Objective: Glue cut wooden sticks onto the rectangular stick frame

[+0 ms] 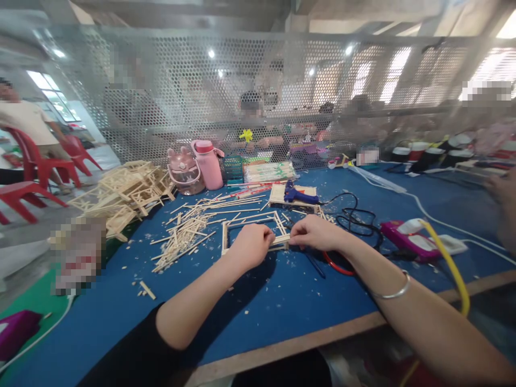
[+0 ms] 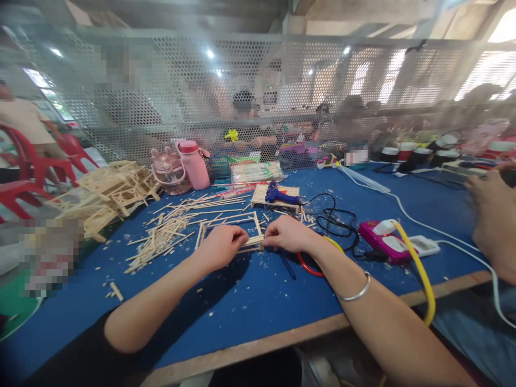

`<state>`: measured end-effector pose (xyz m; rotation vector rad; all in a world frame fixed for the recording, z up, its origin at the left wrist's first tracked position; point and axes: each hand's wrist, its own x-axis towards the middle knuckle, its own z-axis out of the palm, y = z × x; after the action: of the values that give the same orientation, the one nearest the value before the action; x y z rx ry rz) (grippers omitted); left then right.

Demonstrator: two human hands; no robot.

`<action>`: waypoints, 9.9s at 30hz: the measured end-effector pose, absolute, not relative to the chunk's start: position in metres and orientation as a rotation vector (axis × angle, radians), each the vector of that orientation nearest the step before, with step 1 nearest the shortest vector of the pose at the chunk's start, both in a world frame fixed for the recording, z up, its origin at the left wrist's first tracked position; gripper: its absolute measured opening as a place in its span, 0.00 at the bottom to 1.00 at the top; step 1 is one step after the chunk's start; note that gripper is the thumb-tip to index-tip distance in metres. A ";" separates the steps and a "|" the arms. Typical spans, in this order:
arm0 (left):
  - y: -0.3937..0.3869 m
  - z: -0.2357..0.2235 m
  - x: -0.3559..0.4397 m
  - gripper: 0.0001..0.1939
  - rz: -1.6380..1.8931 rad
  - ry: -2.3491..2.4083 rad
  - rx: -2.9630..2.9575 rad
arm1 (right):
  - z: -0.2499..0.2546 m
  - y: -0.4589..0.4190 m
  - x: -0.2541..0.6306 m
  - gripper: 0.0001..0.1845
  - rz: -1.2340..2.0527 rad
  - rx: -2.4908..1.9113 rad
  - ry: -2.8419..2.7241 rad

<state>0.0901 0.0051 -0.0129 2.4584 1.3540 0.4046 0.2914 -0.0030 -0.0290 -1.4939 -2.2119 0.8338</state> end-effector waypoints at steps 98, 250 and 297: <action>-0.019 -0.046 -0.025 0.12 0.614 1.589 2.245 | -0.023 0.019 0.178 0.13 0.654 -1.380 -2.462; -0.030 -0.057 0.058 0.30 0.389 1.139 3.206 | -0.059 -0.009 0.275 0.20 0.462 -1.190 -1.844; 0.023 -0.044 -0.013 0.18 0.867 1.665 2.059 | -0.043 -0.020 0.196 0.16 -0.013 -1.210 -2.454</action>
<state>-0.0134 0.0232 -0.0445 2.0594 1.6651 0.8668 0.1961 -0.0196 -0.0426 -1.2100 -2.4541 -0.0127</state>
